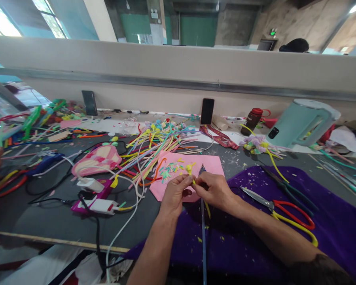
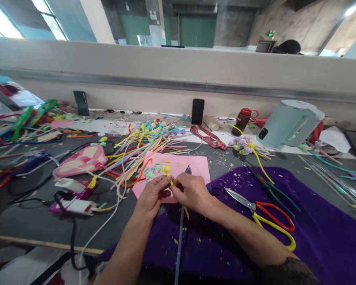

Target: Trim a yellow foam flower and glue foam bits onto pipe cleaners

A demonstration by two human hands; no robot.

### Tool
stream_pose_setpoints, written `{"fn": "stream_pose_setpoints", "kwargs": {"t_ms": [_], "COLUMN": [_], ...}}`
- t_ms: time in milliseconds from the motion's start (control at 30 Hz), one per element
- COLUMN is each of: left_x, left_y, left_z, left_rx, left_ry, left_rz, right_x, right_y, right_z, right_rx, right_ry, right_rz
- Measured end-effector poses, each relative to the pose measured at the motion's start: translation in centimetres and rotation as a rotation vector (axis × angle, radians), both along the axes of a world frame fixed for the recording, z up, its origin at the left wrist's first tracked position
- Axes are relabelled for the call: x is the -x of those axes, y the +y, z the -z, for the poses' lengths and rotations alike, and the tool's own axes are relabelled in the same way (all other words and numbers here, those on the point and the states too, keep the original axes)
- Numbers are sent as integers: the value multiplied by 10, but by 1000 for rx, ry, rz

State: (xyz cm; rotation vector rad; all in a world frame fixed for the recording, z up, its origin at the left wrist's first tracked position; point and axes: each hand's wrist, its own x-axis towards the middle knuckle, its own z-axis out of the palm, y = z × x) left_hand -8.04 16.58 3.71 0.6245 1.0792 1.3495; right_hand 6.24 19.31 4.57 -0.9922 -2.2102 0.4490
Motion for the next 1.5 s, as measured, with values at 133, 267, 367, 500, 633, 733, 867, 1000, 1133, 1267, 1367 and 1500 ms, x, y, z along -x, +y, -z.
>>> {"fn": "stream_pose_setpoints", "kwargs": {"t_ms": [133, 267, 367, 500, 633, 733, 867, 1000, 1133, 1267, 1367, 1500], "left_x": [1, 1, 1, 0, -1, -2, -5, -6, -6, -5, -5, -5], "left_y": [0, 0, 0, 0, -1, -2, -6, -11, -13, -13, -12, -13], "left_z": [-1, -1, -1, 0, 1, 1, -1, -7, -10, -10, -9, -9], "left_rx": [10, 11, -2, -34, -40, -81, -194, -277, -301, -320, -331, -331], "left_ry": [-58, -81, -96, -88, -60, -23, 77, 219, 308, 318, 310, 311], "left_rz": [30, 64, 87, 55, -7, -67, -128, -112, -97, -85, -70, -68], "right_x": [0, 0, 1, 1, 4, 3, -7, -21, -24, -23, -23, -22], "right_y": [0, -2, -3, -3, -3, -1, 6, 13, 13, 13, 14, 13], "right_z": [-1, -3, -6, -6, -1, -2, -17, -31, -31, -25, -23, -23], "right_rx": [38, 73, 117, 147, 143, 153, 260, 216, -28, -143, -165, -163], "right_ry": [24, 63, 95, 120, 132, 131, 177, 387, 412, 402, 397, 386], "right_rz": [0, -16, -24, -34, -33, -72, -168, -75, -160, -254, -270, -273]}}
